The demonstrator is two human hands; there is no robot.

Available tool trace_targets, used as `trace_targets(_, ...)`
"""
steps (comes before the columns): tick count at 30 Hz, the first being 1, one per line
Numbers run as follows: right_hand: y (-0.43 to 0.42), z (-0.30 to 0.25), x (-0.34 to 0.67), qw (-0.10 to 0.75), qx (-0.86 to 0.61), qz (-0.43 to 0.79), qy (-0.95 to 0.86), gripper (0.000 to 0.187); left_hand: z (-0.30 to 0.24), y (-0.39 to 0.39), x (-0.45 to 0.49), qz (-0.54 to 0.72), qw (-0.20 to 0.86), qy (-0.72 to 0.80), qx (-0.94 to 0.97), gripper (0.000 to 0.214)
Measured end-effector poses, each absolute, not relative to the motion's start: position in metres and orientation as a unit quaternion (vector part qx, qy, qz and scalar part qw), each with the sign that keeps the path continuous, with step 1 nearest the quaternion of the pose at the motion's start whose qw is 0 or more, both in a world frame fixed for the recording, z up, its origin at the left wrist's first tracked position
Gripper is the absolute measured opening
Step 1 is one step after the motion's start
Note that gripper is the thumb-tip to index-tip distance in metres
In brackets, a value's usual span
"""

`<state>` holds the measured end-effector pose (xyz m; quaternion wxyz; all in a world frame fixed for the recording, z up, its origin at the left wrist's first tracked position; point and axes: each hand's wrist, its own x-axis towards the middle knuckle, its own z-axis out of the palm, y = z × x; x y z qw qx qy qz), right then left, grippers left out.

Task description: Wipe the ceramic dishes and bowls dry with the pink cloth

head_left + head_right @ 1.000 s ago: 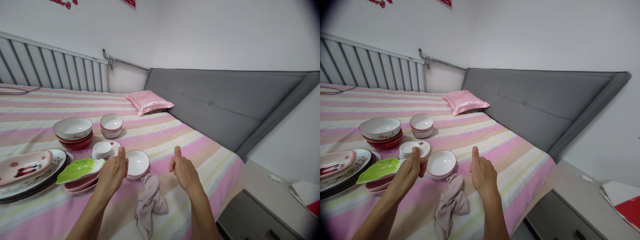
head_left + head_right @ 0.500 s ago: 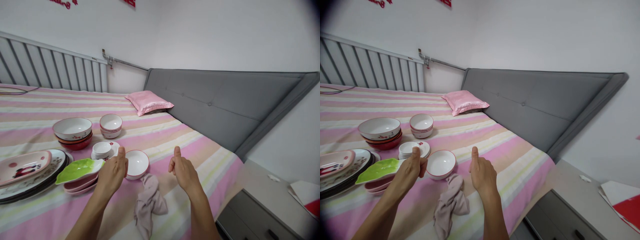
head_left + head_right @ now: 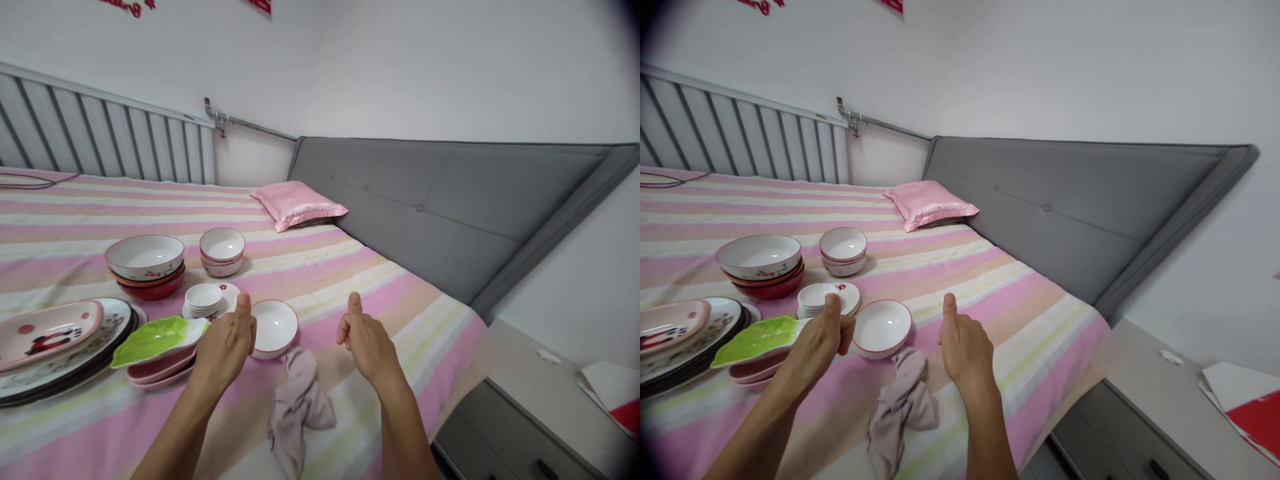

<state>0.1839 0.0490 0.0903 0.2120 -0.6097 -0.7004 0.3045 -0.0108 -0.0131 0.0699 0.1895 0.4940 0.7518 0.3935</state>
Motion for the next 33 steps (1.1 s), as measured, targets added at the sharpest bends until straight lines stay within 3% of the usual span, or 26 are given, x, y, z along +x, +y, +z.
trace_targets(33, 0.0492, 0.0901, 0.1833, 0.212, -0.614, 0.306, -0.696, 0.082, 0.0683, -0.0128, -0.0112, 0.393, 0.188, 0.752, 0.495, 0.073)
